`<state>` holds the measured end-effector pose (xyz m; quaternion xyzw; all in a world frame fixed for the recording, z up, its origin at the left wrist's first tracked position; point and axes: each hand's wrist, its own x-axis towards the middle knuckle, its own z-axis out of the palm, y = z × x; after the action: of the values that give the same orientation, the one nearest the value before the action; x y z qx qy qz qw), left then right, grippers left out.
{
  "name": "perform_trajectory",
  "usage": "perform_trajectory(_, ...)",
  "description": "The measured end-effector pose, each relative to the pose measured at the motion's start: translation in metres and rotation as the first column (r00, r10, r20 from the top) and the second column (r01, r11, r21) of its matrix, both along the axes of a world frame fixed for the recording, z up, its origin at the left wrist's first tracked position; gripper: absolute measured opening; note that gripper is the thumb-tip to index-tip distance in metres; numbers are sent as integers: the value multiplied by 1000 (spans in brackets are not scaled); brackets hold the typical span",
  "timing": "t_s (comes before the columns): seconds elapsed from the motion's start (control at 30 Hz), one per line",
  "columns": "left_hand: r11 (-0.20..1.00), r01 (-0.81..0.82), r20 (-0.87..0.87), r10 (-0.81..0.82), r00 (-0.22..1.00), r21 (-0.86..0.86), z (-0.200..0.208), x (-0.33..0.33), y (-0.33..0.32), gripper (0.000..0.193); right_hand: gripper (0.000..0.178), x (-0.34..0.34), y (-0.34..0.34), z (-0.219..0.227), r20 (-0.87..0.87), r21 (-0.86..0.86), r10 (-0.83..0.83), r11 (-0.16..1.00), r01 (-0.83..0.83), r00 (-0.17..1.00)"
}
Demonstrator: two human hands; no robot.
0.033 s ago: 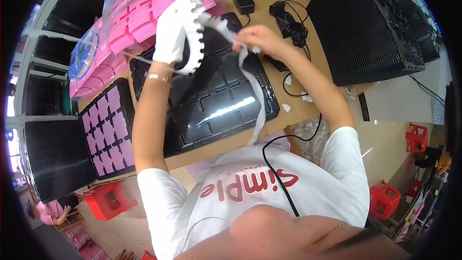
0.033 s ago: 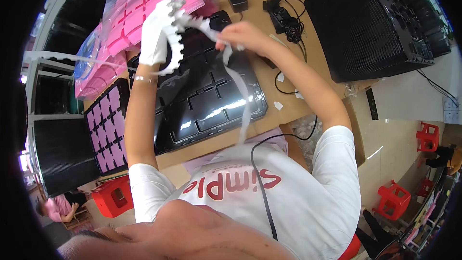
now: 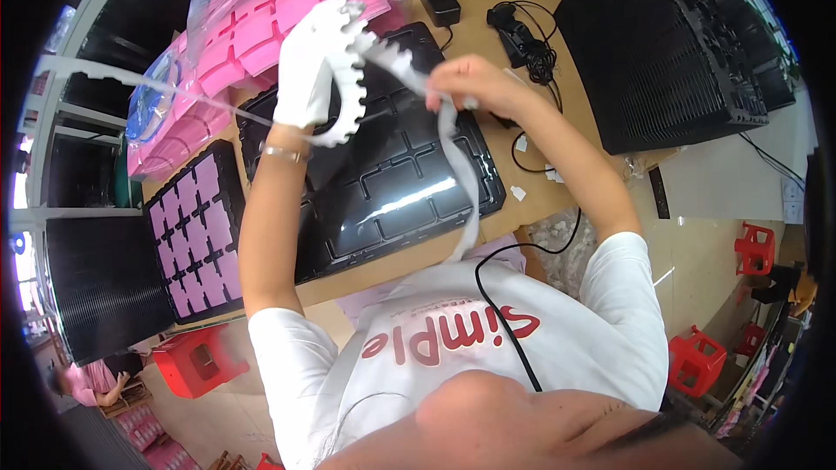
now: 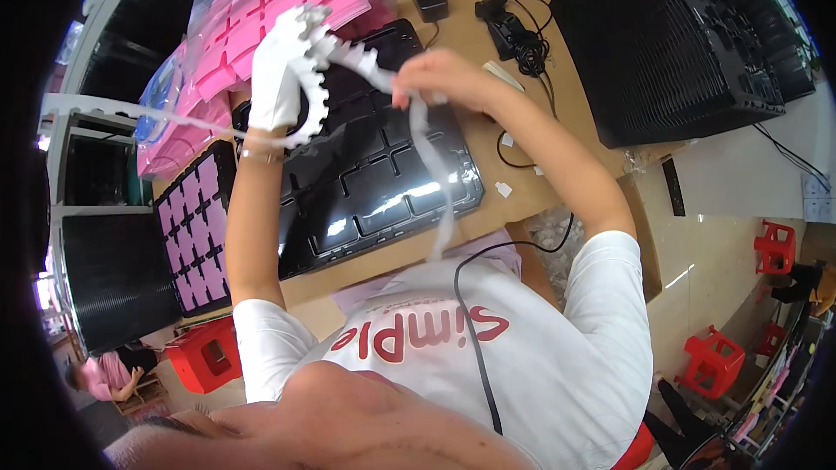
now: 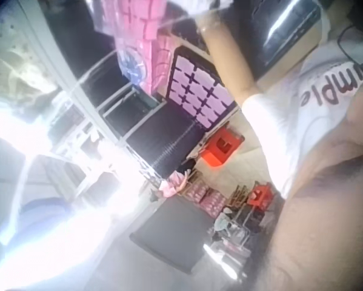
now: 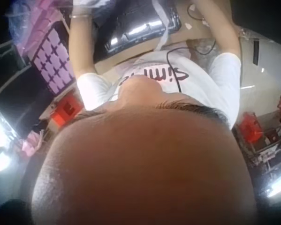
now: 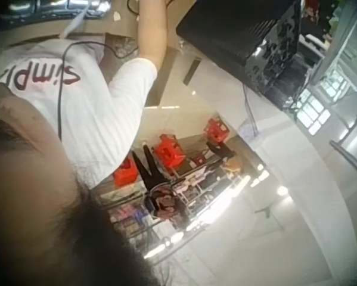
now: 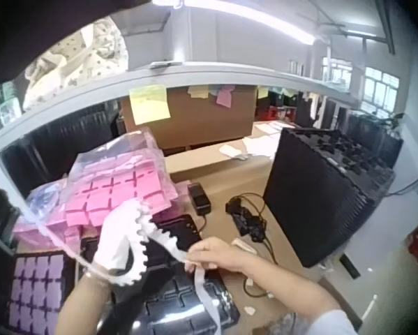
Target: The person places pink foam inserts into black plastic trays. They repeatedly pick up a foam insert, place it into a tray, and then move the tray aside to make room for the next one. The process is repeated for multiple trays.
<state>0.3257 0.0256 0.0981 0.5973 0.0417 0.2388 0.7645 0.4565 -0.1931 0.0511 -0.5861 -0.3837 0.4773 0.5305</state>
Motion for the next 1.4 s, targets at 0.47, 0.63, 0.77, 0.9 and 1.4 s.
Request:
perform_trajectory(0.47, 977, -204, -89, 198, 976, -63, -23, -168, -111, 26, 16, -194, -76, 1, -478, 28, -287, 940, 341, 830)
perform_trajectory(0.63, 964, -240, -144, 223, 964, -114, -36, -187, -119, 28, 13, -220, -79, -7, -225, 189, -393, 880, 435, 892)
perform_trajectory(0.77, 941, -328, -136, 316, 939, -81, -42, -187, -126, 28, 11, -220, -87, -6, 343, 440, -527, 822, 363, 778)
perform_trajectory(0.9, 878, -171, -119, 132, 984, -448, -67, -209, -116, 30, 5, -202, -96, 1, 475, 548, -467, 820, 164, 746)
perform_trajectory(1.4, 934, -135, -241, 55, 969, -332, -79, -215, -107, 32, 17, -101, -74, -30, 798, 47, -206, 958, 283, 566)
